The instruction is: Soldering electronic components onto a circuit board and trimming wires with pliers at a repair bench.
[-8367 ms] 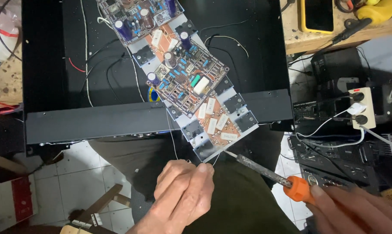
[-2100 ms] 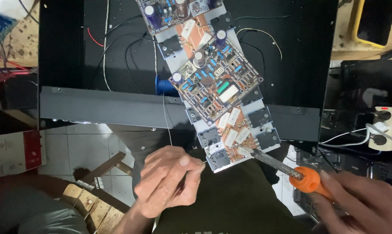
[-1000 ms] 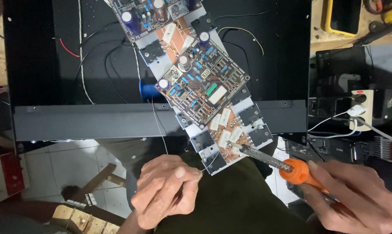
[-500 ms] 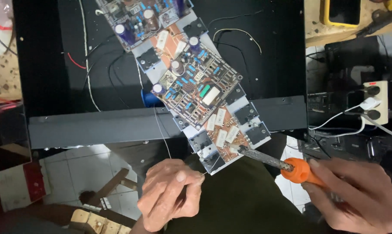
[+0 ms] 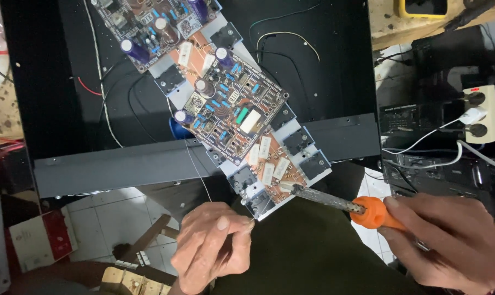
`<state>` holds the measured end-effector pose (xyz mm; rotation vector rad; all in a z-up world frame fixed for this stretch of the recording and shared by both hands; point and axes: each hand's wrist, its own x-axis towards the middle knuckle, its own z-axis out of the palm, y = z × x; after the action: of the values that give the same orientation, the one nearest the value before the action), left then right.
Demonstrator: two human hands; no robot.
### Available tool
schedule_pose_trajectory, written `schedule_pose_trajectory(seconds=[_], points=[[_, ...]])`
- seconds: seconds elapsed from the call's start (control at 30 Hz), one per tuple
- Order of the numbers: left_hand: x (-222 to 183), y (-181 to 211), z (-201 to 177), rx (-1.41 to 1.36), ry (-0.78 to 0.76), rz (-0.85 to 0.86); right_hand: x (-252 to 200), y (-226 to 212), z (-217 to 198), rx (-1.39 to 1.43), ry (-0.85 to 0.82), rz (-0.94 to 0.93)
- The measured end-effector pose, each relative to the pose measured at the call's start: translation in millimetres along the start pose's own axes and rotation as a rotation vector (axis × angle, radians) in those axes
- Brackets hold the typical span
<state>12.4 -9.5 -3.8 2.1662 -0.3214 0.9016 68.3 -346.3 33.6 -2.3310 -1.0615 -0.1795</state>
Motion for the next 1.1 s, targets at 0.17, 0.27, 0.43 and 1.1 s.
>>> schedule_pose_trajectory(seconds=[0.17,0.27,0.43,1.1], points=[[1.9,1.1,1.9,-0.027,0.006,0.017,-1.3,-4.1,1.6,-0.029,0.022,0.107],[0.0,0.6,1.7,-0.036,0.005,0.018,-0.8,2.7,3.0,0.008,0.038,0.044],[-1.3,1.5,3.1,-0.025,0.016,0.018,-2.2,8.6,0.8,-0.013,0.023,-0.020],[-6.1,8.3,0.6,-0.035,0.008,0.032,-9.7,26.8,-3.6,-0.199,0.030,-0.505]])
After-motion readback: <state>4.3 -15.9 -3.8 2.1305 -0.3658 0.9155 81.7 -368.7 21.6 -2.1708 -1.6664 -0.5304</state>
